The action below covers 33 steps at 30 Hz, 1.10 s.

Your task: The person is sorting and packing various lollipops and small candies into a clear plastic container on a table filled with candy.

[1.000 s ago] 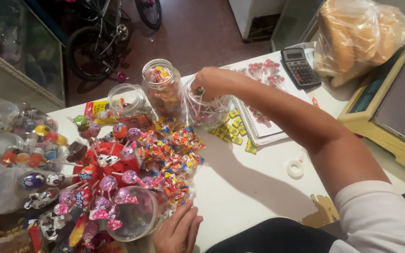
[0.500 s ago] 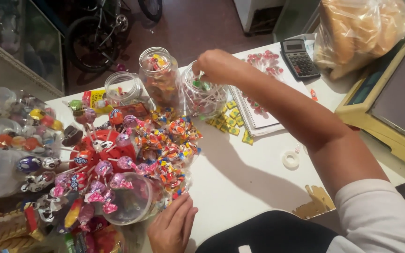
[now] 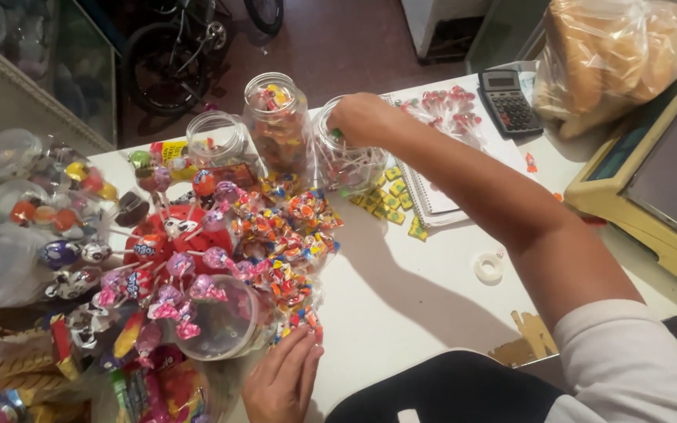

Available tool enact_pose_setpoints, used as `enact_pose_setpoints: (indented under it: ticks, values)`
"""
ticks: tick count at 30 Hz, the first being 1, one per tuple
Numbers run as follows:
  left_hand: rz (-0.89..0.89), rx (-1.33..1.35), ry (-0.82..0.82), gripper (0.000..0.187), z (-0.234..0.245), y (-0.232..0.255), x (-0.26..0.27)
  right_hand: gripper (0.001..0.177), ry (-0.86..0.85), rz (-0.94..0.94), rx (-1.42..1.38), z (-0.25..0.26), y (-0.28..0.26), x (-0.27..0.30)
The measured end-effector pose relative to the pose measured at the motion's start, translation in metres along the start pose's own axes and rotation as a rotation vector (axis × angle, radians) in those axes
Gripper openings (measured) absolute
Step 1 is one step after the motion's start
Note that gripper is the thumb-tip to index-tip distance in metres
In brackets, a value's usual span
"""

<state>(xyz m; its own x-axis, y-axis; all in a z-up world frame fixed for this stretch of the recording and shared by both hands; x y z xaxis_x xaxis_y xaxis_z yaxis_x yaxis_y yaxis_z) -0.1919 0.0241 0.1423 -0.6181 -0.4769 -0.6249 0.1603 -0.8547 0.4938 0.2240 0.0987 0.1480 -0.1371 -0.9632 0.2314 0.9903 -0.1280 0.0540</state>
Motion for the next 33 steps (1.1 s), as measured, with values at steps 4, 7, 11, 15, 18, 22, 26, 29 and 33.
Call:
enact_pose_setpoints:
  ticks: [4,7,11,15,18,22,26,29,33]
  values:
    - [0.011,-0.021,-0.012,0.014,0.001,-0.005,0.005,0.019,0.197,-0.038,-0.396,0.043,-0.007,0.038]
    - [0.002,0.004,-0.016,0.013,0.001,-0.002,0.004,0.015,0.481,-0.005,-0.345,0.054,0.005,0.052]
    - [0.026,0.01,-0.038,0.018,0.003,0.004,0.002,0.025,0.823,0.069,-0.232,0.048,0.012,0.071]
    - [0.019,0.045,-0.015,0.016,0.003,0.009,-0.002,0.032,0.804,0.031,-0.334,0.047,-0.015,0.093]
    - [0.123,0.067,0.007,0.034,-0.01,-0.003,0.011,0.02,0.471,0.205,-0.395,-0.01,-0.058,0.092]
    - [0.49,0.243,-0.245,0.075,-0.041,-0.021,0.027,0.032,0.386,0.676,-0.339,-0.03,-0.177,0.139]
    - [0.465,0.277,-0.088,0.033,-0.027,-0.019,0.04,0.031,0.279,0.812,-0.669,0.002,-0.226,0.16]
    - [0.708,0.221,-0.053,0.032,0.003,-0.041,0.062,0.039,0.454,0.801,-0.681,0.006,-0.223,0.166]
    - [0.915,-0.457,0.382,0.048,0.098,-0.055,0.081,0.035,0.555,0.792,-0.566,0.003,-0.215,0.174]
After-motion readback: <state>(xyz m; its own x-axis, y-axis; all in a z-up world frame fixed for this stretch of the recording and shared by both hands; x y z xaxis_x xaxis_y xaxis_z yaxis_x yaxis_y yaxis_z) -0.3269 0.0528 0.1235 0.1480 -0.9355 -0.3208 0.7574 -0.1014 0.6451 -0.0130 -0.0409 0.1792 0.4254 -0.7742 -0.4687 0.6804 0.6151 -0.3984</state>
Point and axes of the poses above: each hand's wrist, its own x-axis away from the middle knuckle, its own z-axis out of the back of the hand, y = z × x, the point moved 5 cm from there along -x, towards the middle knuckle, and after that the axes turned 9 degrees about z, right-handed, at the moved point
